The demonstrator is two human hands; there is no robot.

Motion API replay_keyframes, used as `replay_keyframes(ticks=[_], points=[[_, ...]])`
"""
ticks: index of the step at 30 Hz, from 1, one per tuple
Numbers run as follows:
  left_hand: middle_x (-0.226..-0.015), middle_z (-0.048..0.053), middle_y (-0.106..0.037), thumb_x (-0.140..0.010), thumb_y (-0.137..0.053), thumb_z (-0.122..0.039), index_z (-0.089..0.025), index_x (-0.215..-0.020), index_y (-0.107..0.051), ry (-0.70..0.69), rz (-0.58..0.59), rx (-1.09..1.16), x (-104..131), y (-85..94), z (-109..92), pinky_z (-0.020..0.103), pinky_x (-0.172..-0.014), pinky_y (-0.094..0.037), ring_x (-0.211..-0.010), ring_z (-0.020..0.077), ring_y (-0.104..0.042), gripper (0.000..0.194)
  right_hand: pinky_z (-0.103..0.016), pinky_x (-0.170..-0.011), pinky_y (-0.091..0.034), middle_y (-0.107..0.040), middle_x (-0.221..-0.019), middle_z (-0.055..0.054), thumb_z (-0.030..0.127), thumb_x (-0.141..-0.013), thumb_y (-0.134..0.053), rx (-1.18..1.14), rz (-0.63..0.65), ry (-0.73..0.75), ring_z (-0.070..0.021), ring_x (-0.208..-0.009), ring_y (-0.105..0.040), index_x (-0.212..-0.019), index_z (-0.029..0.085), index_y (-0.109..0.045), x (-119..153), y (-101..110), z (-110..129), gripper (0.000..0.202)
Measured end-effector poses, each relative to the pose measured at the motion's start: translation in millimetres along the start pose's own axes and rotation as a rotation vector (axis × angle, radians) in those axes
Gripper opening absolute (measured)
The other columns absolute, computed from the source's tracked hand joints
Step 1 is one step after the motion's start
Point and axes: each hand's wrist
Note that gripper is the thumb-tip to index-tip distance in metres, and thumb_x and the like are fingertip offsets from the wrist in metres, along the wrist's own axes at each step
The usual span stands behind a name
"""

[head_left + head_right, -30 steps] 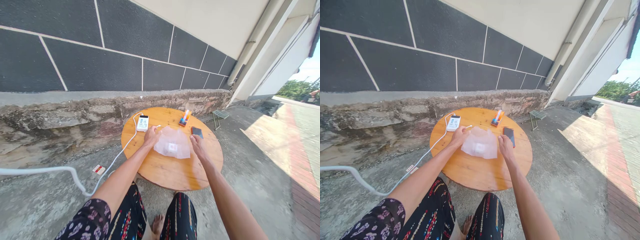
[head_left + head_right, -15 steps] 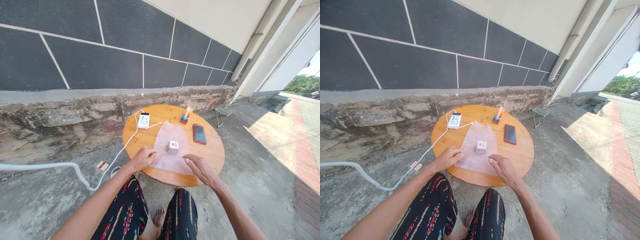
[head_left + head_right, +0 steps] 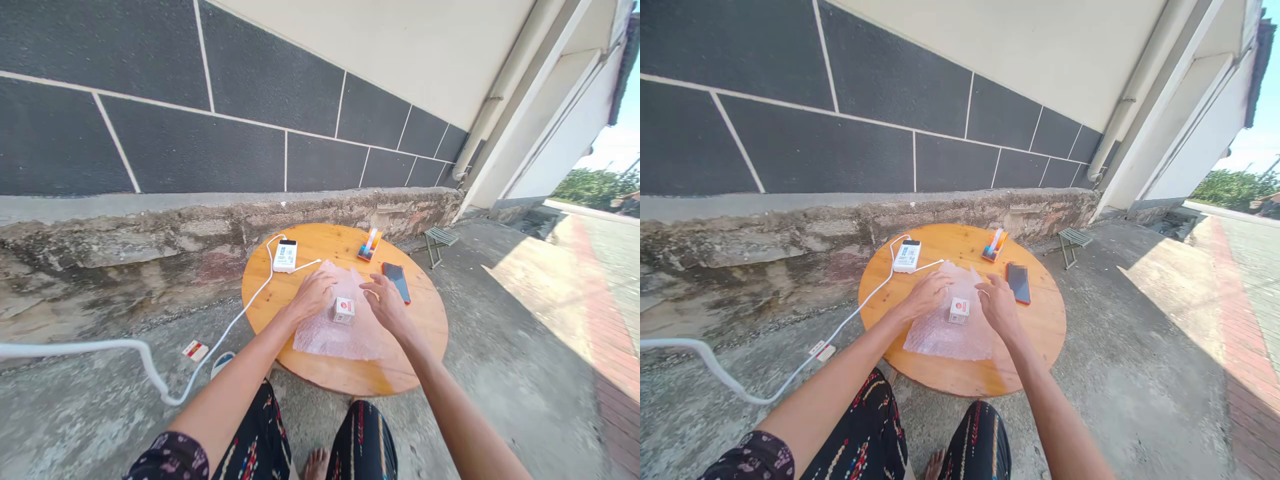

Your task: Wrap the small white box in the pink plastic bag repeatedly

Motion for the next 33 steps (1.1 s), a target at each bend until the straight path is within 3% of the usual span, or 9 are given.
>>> replay_keyframes(ticks=[3,8,11,15,18,23,26,29,33], points=[[-0.121,0.004,-0.062,-0.081,-0.041,-0.013,-0.023,-0.108,-0.064,-0.008,0.029,-0.015,-17,-11.3,4,0.037,-0.106,-0.034,-0.12,0.019,-0.047,0.037,-0.04,-0.097,-0.036,-0.045,-0.139,-0.009,0.025,-0.087,-0.049,0.058,0.055,-0.094,-0.0271,-0.123,-0.046,-0.107,0.025,-0.07,-29,-17,2,0.029],[-0.114,0.006,-0.064,-0.088,-0.039,-0.025,-0.021,-0.098,-0.064,0.063,0.056,-0.063,-19,-28.8,16,0.043,-0.104,-0.031,-0.117,0.0219,-0.049,0.027,-0.034,-0.092,-0.04,-0.062,-0.12,-0.011,0.025,-0.084,-0.052,0.068,0.106,-0.215,-0.0248,-0.113,-0.055,-0.112,0.018,-0.066,-54,-40,-17,0.031],[-0.117,0.007,-0.062,-0.091,-0.038,-0.03,-0.02,-0.104,-0.061,0.108,0.047,-0.077,-11,-35.5,25,0.043,-0.103,-0.03,-0.118,0.0224,-0.047,0.028,-0.032,-0.087,-0.043,-0.064,-0.116,-0.012,0.026,-0.083,-0.051,0.078,0.099,-0.29,-0.0253,-0.106,-0.059,-0.111,0.016,-0.065,-50,-38,-43,0.033],[-0.132,0.007,-0.053,-0.09,-0.04,-0.034,-0.021,-0.122,-0.052,0.125,-0.006,-0.067,-4,-39.6,32,0.04,-0.106,-0.028,-0.127,0.0227,-0.04,0.036,-0.029,-0.083,-0.044,-0.064,-0.115,-0.01,0.033,-0.087,-0.041,0.087,0.035,-0.337,-0.0218,-0.103,-0.06,-0.118,0.017,-0.06,-37,-16,-78,0.04],[-0.133,0.008,-0.052,-0.089,-0.043,-0.032,-0.019,-0.124,-0.051,0.145,-0.08,-0.031,-4,-41.6,35,0.038,-0.107,-0.029,-0.127,0.0227,-0.041,0.039,-0.031,-0.083,-0.043,-0.062,-0.117,-0.016,0.037,-0.086,-0.041,0.122,-0.035,-0.402,-0.0245,-0.105,-0.059,-0.122,0.011,-0.055,-33,-2,-94,0.046],[-0.125,0.011,-0.058,-0.084,-0.049,-0.028,-0.014,-0.117,-0.058,0.198,-0.181,0.014,-7,-46.0,42,0.039,-0.104,-0.036,-0.118,0.0242,-0.05,0.037,-0.042,-0.084,-0.041,-0.061,-0.111,-0.022,0.056,-0.077,-0.054,0.28,0.065,-0.599,-0.0348,-0.105,-0.057,-0.119,0.01,-0.051,-30,-12,-90,0.062],[-0.118,0.011,-0.061,-0.082,-0.051,-0.026,-0.013,-0.113,-0.06,0.192,-0.218,0.016,-7,-48.3,45,0.039,-0.102,-0.039,-0.113,0.0242,-0.053,0.035,-0.048,-0.089,-0.037,-0.059,-0.115,-0.022,0.054,-0.077,-0.054,0.369,0.067,-0.622,-0.0379,-0.11,-0.053,-0.118,0.009,-0.048,-25,-23,-84,0.061],[-0.115,0.011,-0.062,-0.081,-0.052,-0.026,-0.013,-0.11,-0.062,0.193,-0.24,0.017,-6,-50.6,47,0.038,-0.101,-0.04,-0.11,0.0238,-0.054,0.033,-0.043,-0.086,-0.04,-0.06,-0.112,-0.023,0.045,-0.077,-0.056,0.375,0.054,-0.595,-0.0357,-0.108,-0.055,-0.113,0.007,-0.052,-19,-22,-85,0.052],[-0.116,0.012,-0.061,-0.08,-0.053,-0.026,-0.013,-0.109,-0.062,0.215,-0.284,0.024,-9,-47.7,46,0.04,-0.101,-0.04,-0.112,0.0254,-0.053,0.033,-0.035,-0.077,-0.044,-0.063,-0.105,-0.021,0.045,-0.073,-0.059,0.329,0.087,-0.587,-0.0306,-0.099,-0.06,-0.114,0.006,-0.052,-2,2,-90,0.057]])
Point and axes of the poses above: each hand's wrist, its own x-axis away from the middle knuckle, its own y-axis out of the back of the hand, z = x × y
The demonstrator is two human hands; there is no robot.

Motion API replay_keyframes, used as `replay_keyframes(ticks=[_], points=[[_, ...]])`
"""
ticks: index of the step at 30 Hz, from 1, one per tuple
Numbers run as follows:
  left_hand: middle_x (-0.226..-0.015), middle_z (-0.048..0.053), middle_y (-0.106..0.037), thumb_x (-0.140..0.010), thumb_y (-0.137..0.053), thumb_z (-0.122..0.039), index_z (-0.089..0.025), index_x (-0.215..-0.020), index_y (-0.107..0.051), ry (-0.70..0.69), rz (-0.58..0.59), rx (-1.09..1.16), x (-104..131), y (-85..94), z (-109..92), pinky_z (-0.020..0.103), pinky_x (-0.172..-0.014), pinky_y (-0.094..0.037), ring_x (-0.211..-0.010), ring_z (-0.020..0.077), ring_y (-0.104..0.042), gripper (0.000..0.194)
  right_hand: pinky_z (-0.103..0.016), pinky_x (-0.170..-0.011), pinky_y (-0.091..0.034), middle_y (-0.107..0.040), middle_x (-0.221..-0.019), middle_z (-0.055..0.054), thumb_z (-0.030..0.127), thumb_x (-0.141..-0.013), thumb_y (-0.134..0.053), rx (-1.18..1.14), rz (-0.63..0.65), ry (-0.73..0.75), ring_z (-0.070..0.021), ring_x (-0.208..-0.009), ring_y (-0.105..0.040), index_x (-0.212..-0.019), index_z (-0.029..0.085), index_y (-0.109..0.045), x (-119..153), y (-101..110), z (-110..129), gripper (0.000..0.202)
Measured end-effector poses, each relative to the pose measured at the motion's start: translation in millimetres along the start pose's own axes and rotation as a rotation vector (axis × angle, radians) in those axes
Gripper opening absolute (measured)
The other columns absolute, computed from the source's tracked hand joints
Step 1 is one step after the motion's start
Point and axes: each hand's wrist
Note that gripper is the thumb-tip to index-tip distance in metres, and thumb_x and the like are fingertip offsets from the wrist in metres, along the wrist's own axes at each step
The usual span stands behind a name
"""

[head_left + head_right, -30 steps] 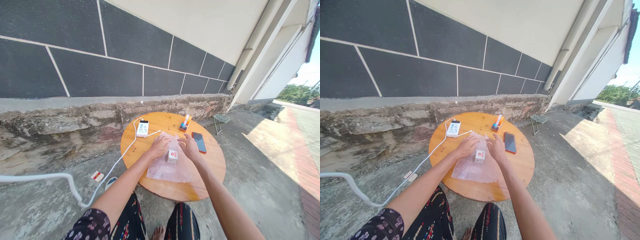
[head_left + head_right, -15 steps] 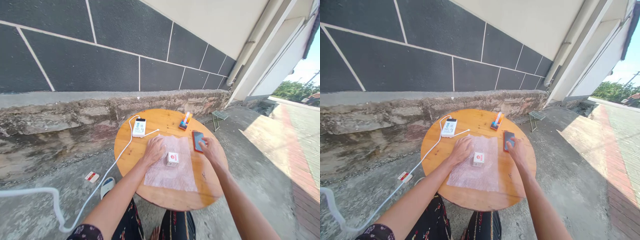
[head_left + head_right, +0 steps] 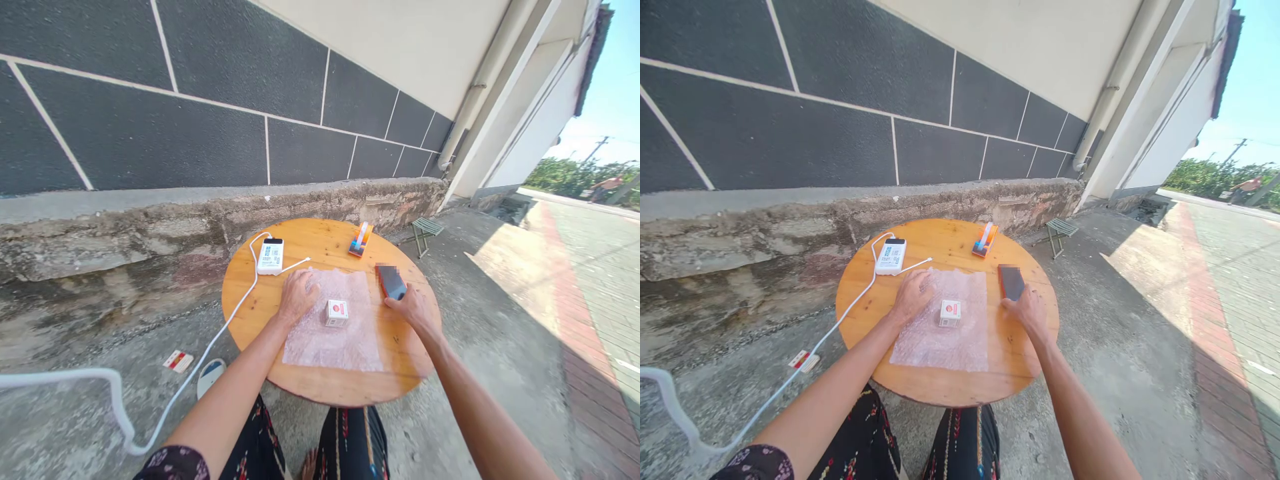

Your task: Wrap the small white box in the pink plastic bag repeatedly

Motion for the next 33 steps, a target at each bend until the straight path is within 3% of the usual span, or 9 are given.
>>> replay_keyframes(ticks=[3,6,9,12,15,19,24,28,33], points=[[-0.122,0.015,-0.057,-0.079,-0.054,-0.026,-0.013,-0.113,-0.06,0.049,-0.042,0.023,-4,17.7,-17,0.046,-0.103,-0.036,-0.118,0.0286,-0.049,0.037,-0.035,-0.077,-0.044,-0.061,-0.111,-0.02,0.049,-0.072,-0.058,-0.035,0.007,0.015,-0.0309,-0.103,-0.058,-0.123,0.007,-0.047,24,17,-19,0.067],[-0.124,0.013,-0.056,-0.078,-0.054,-0.022,-0.013,-0.114,-0.06,0.054,-0.06,0.198,11,51.3,-60,0.045,-0.107,-0.031,-0.122,0.0277,-0.046,0.037,-0.038,-0.08,-0.044,-0.06,-0.114,-0.02,0.049,-0.071,-0.057,-0.072,-0.009,0.044,-0.0323,-0.106,-0.057,-0.127,0.007,-0.044,58,30,-36,0.072],[-0.115,0.008,-0.063,-0.081,-0.054,-0.028,-0.018,-0.108,-0.063,0.14,0.209,0.685,63,75.8,-118,0.038,-0.101,-0.039,-0.111,0.0228,-0.055,0.03,-0.039,-0.082,-0.044,-0.062,-0.109,-0.019,0.044,-0.071,-0.057,-0.088,-0.06,0.09,-0.0317,-0.101,-0.057,-0.124,0.006,-0.046,100,34,-47,0.066],[-0.104,0.013,-0.067,-0.083,-0.056,-0.04,-0.012,-0.108,-0.062,0.566,0.699,1.214,133,65.3,-169,0.037,-0.09,-0.045,-0.098,0.0239,-0.062,0.038,-0.042,-0.085,-0.044,-0.062,-0.104,-0.018,0.041,-0.071,-0.057,-0.117,-0.195,0.152,-0.0316,-0.099,-0.056,-0.123,0.006,-0.046,150,27,-54,0.064],[-0.101,0.014,-0.066,-0.086,-0.053,-0.043,-0.01,-0.112,-0.058,0.993,0.712,1.578,183,29.5,-196,0.034,-0.089,-0.044,-0.093,0.021,-0.063,0.043,-0.046,-0.089,-0.043,-0.057,-0.115,-0.018,0.043,-0.075,-0.056,-0.156,-0.358,0.234,-0.0315,-0.105,-0.052,-0.129,0.008,-0.04,207,15,-54,0.066],[-0.099,0.011,-0.068,-0.091,-0.04,-0.05,-0.011,-0.105,-0.062,1.157,0.601,1.955,201,-4.9,-208,0.032,-0.091,-0.043,-0.092,0.0189,-0.063,0.046,-0.048,-0.087,-0.045,-0.053,-0.122,-0.019,0.05,-0.081,-0.053,-0.188,-0.424,0.237,-0.0324,-0.108,-0.049,-0.136,0.009,-0.034,280,-2,-47,0.071],[-0.091,0.012,-0.07,-0.09,-0.038,-0.056,-0.008,-0.102,-0.064,1.231,0.768,2.09,214,-1.5,-199,0.036,-0.091,-0.043,-0.087,0.0223,-0.065,0.056,-0.053,-0.086,-0.042,-0.048,-0.13,-0.021,0.051,-0.082,-0.054,-0.27,-0.425,0.264,-0.0369,-0.114,-0.048,-0.137,0.015,-0.037,338,-9,-54,0.068],[-0.095,0.013,-0.07,-0.089,-0.038,-0.058,-0.007,-0.105,-0.064,1.188,0.931,2.174,223,16.2,-194,0.037,-0.088,-0.044,-0.085,0.0233,-0.066,0.06,-0.045,-0.084,-0.045,-0.056,-0.117,-0.013,0.04,-0.086,-0.053,-0.562,-0.367,0.162,-0.0273,-0.102,-0.056,-0.131,0.022,-0.045,345,15,-65,0.049],[-0.099,0.012,-0.07,-0.091,-0.039,-0.053,-0.009,-0.1,-0.067,1.149,0.954,2.24,215,38.8,-205,0.037,-0.098,-0.039,-0.096,0.0241,-0.064,0.053,-0.038,-0.078,-0.047,-0.057,-0.101,-0.007,0.034,-0.09,-0.048,-0.754,-0.335,0.191,-0.0199,-0.088,-0.056,-0.123,0.022,-0.052,331,39,-49,0.036]])
Point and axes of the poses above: each hand's wrist, its own x-axis away from the middle knuckle, its own y-axis out of the back of the hand, z = x × y
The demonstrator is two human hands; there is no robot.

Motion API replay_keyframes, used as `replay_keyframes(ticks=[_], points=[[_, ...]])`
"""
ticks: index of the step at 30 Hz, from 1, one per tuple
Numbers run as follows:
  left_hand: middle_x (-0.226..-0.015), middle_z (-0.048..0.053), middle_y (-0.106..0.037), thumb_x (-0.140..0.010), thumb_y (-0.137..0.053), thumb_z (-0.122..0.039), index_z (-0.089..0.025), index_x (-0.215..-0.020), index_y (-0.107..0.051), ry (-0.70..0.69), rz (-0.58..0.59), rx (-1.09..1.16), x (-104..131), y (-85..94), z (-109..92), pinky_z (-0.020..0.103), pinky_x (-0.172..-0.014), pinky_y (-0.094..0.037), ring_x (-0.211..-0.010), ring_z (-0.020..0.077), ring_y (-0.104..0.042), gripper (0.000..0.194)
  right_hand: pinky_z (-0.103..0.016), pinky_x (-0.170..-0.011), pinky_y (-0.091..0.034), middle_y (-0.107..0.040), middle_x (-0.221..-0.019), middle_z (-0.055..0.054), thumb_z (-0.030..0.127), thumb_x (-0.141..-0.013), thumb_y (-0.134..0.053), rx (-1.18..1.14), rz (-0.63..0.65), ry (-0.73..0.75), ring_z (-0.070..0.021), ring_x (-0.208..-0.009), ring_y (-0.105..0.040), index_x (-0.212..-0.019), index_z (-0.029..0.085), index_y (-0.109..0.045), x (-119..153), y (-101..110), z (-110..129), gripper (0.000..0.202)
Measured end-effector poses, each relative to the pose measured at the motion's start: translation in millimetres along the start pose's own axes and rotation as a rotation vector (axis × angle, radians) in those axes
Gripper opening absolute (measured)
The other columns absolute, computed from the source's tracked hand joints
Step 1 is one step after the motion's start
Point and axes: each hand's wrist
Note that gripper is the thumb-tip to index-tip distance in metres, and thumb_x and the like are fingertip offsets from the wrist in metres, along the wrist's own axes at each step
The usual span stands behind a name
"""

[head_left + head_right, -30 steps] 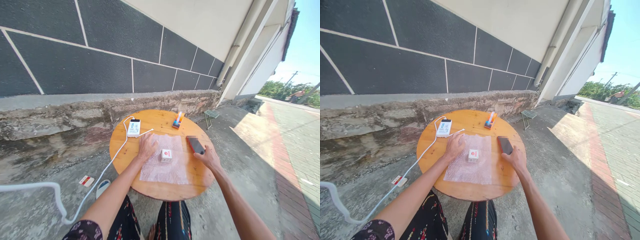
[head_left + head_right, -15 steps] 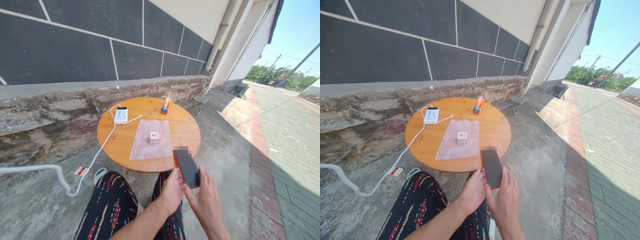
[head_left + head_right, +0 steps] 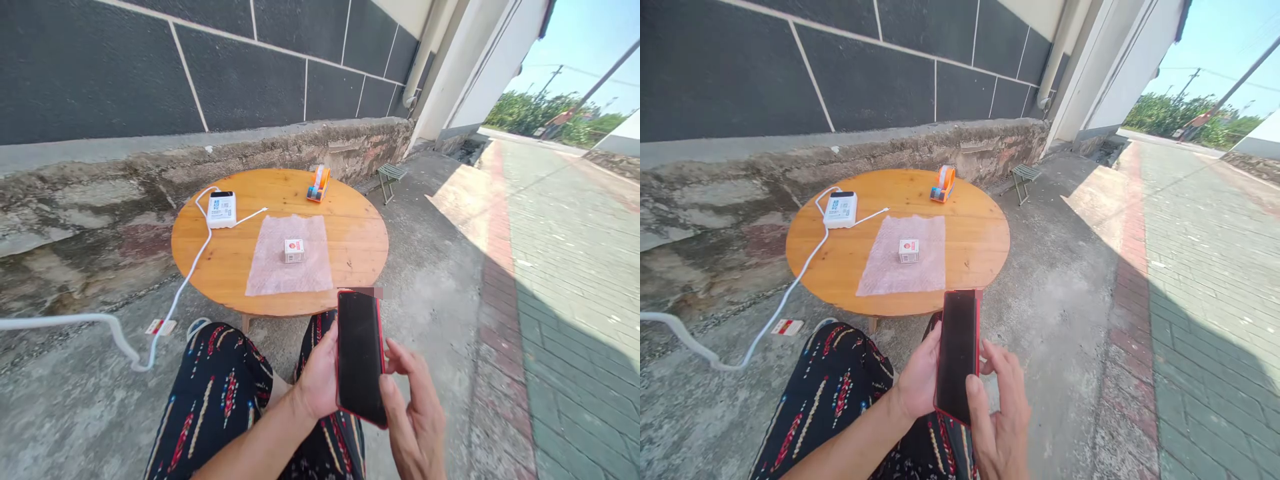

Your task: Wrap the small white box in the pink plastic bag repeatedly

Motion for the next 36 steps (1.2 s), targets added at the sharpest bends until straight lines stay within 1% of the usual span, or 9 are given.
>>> replay_keyframes(ticks=[3,6,12,16,22,26,29,32,36], points=[[-0.104,0.014,-0.069,-0.091,-0.037,-0.054,-0.009,-0.103,-0.067,-0.024,0.033,0.011,2,-6.2,-3,0.041,-0.101,-0.037,-0.105,0.0275,-0.061,0.055,-0.038,-0.083,-0.046,-0.056,-0.111,-0.009,0.032,-0.09,-0.048,0.005,-0.028,0.028,-0.0212,-0.097,-0.055,-0.123,0.023,-0.053,-1,-9,8,0.035],[-0.104,0.014,-0.07,-0.093,-0.033,-0.053,-0.009,-0.104,-0.067,-0.051,0.064,0.009,4,-3.0,-6,0.043,-0.102,-0.037,-0.102,0.0276,-0.063,0.057,-0.038,-0.085,-0.045,-0.055,-0.115,-0.009,0.03,-0.09,-0.048,0.049,-0.039,0.064,-0.0229,-0.105,-0.053,-0.124,0.023,-0.054,2,-13,10,0.035],[-0.106,0.013,-0.07,-0.094,-0.029,-0.051,-0.009,-0.107,-0.067,-0.052,0.088,0.025,10,2.4,-9,0.04,-0.1,-0.039,-0.099,0.0257,-0.064,0.058,-0.038,-0.081,-0.048,-0.054,-0.113,-0.011,0.027,-0.09,-0.048,0.097,-0.042,0.12,-0.0237,-0.103,-0.054,-0.126,0.023,-0.054,2,-17,13,0.037],[-0.105,0.013,-0.07,-0.095,-0.029,-0.051,-0.009,-0.108,-0.066,-0.059,0.094,0.028,15,-0.4,-10,0.04,-0.101,-0.039,-0.098,0.0242,-0.065,0.058,-0.039,-0.083,-0.047,-0.054,-0.114,-0.01,0.026,-0.091,-0.047,0.084,-0.039,0.123,-0.0237,-0.106,-0.052,-0.128,0.025,-0.052,5,-18,16,0.038],[-0.106,0.015,-0.069,-0.095,-0.028,-0.051,-0.007,-0.11,-0.065,-0.082,0.085,-0.019,22,-5.6,-13,0.04,-0.103,-0.038,-0.1,0.0242,-0.064,0.06,-0.04,-0.084,-0.047,-0.055,-0.115,-0.011,0.028,-0.09,-0.047,0.053,-0.026,0.134,-0.0242,-0.106,-0.052,-0.128,0.022,-0.052,7,-19,18,0.038],[-0.112,0.015,-0.067,-0.095,-0.029,-0.051,-0.006,-0.115,-0.063,-0.123,0.019,-0.058,27,-5.9,-13,0.036,-0.102,-0.039,-0.103,0.0227,-0.063,0.059,-0.037,-0.084,-0.048,-0.055,-0.118,-0.01,0.026,-0.09,-0.048,0.042,-0.06,0.107,-0.023,-0.111,-0.051,-0.127,0.024,-0.054,10,-23,12,0.037],[-0.112,0.017,-0.067,-0.092,-0.036,-0.053,-0.005,-0.115,-0.062,-0.159,-0.083,-0.154,31,-6.1,-11,0.039,-0.099,-0.041,-0.101,0.0264,-0.064,0.059,-0.037,-0.086,-0.047,-0.056,-0.117,-0.009,0.026,-0.091,-0.048,0.015,-0.093,0.091,-0.0226,-0.11,-0.052,-0.125,0.023,-0.056,14,-28,6,0.036],[-0.109,0.019,-0.068,-0.089,-0.042,-0.054,-0.006,-0.114,-0.063,-0.19,-0.164,-0.221,36,-7.9,-10,0.044,-0.099,-0.042,-0.102,0.03,-0.064,0.058,-0.039,-0.087,-0.046,-0.055,-0.117,-0.01,0.029,-0.09,-0.048,-0.008,-0.098,0.064,-0.0232,-0.108,-0.053,-0.124,0.021,-0.056,16,-31,7,0.035],[-0.107,0.016,-0.069,-0.087,-0.05,-0.052,-0.01,-0.117,-0.062,-0.276,-0.24,-0.2,40,-12.6,-8,0.045,-0.1,-0.042,-0.105,0.0294,-0.063,0.053,-0.045,-0.092,-0.042,-0.052,-0.122,-0.012,0.039,-0.091,-0.042,-0.059,-0.047,-0.043,-0.0261,-0.109,-0.051,-0.127,0.021,-0.051,16,-34,15,0.041]])
Point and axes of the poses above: each hand's wrist, its own x-axis away from the middle knuckle, its own y-axis out of the back of the hand, z = x × y
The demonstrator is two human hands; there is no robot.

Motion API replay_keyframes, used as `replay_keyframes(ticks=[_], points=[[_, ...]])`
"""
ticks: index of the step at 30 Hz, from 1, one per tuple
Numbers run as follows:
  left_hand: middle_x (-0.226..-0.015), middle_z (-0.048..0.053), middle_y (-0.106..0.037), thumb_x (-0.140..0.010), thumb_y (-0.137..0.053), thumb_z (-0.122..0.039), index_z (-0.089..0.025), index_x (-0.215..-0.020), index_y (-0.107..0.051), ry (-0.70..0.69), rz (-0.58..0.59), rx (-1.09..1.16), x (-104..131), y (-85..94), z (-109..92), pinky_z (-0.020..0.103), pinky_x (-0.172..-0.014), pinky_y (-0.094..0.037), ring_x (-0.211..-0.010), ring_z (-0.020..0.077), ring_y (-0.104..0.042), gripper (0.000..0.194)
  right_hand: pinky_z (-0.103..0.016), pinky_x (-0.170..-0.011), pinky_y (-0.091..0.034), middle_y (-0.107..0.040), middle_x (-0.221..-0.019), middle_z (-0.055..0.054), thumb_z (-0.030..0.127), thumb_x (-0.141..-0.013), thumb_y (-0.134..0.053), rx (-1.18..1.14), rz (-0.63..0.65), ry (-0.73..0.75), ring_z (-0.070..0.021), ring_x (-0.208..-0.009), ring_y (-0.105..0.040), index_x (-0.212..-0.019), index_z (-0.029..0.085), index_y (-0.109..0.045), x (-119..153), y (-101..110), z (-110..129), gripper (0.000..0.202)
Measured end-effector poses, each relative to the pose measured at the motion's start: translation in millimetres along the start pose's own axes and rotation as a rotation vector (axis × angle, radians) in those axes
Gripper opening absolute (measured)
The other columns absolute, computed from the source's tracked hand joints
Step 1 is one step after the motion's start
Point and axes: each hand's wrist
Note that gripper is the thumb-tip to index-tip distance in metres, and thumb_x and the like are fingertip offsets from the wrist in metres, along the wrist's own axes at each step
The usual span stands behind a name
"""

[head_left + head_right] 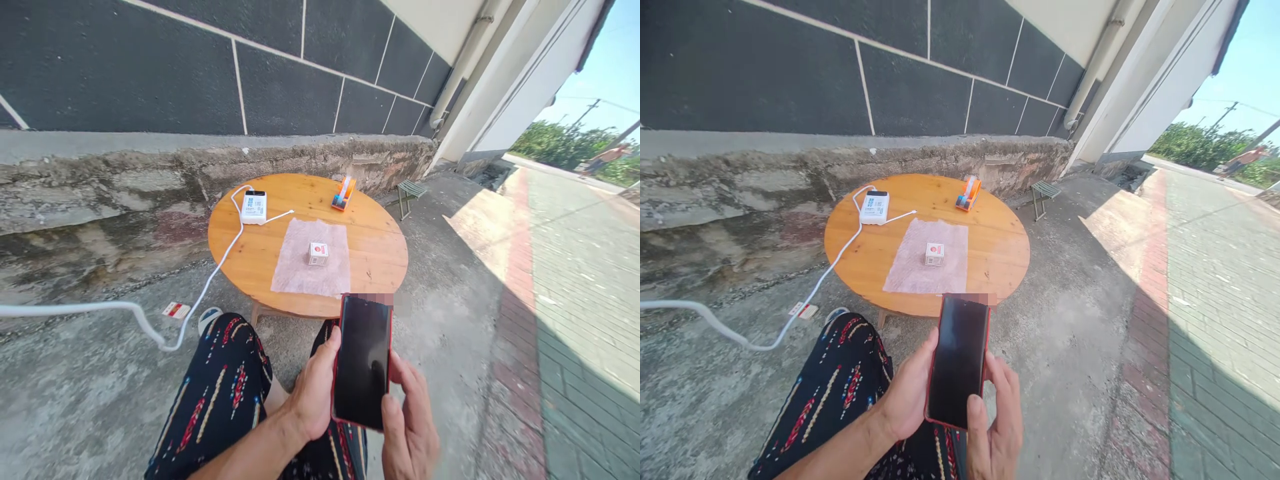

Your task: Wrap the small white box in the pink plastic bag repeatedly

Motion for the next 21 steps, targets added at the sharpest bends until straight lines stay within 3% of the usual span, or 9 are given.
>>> replay_keyframes(ticks=[3,9,21], points=[[-0.106,0.014,-0.07,-0.085,-0.053,-0.051,-0.013,-0.119,-0.062,-0.036,-0.018,0.027,3,-3.3,0,0.045,-0.101,-0.042,-0.106,0.0286,-0.062,0.051,-0.044,-0.089,-0.043,-0.051,-0.123,-0.012,0.044,-0.092,-0.037,-0.065,0.017,-0.021,-0.0266,-0.109,-0.051,-0.13,0.02,-0.048,0,-4,0,0.046],[-0.105,0.012,-0.07,-0.085,-0.055,-0.048,-0.014,-0.118,-0.063,-0.062,-0.053,0.021,8,-4.5,-1,0.044,-0.102,-0.041,-0.108,0.028,-0.061,0.048,-0.045,-0.089,-0.043,-0.049,-0.125,-0.013,0.042,-0.093,-0.033,-0.181,-0.112,0.007,-0.028,-0.112,-0.05,-0.128,0.019,-0.05,5,-18,-9,0.045],[-0.107,0.013,-0.069,-0.086,-0.053,-0.05,-0.012,-0.115,-0.063,-0.077,-0.08,-0.051,10,-2.7,-7,0.043,-0.1,-0.043,-0.108,0.028,-0.061,0.048,-0.043,-0.088,-0.044,-0.048,-0.127,-0.013,0.044,-0.093,-0.032,-0.227,-0.078,-0.055,-0.0276,-0.113,-0.05,-0.13,0.019,-0.049,8,-23,-2,0.047]])
Point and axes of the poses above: each hand's wrist, its own x-axis away from the middle knuckle, its own y-axis out of the back of the hand, z = x × y
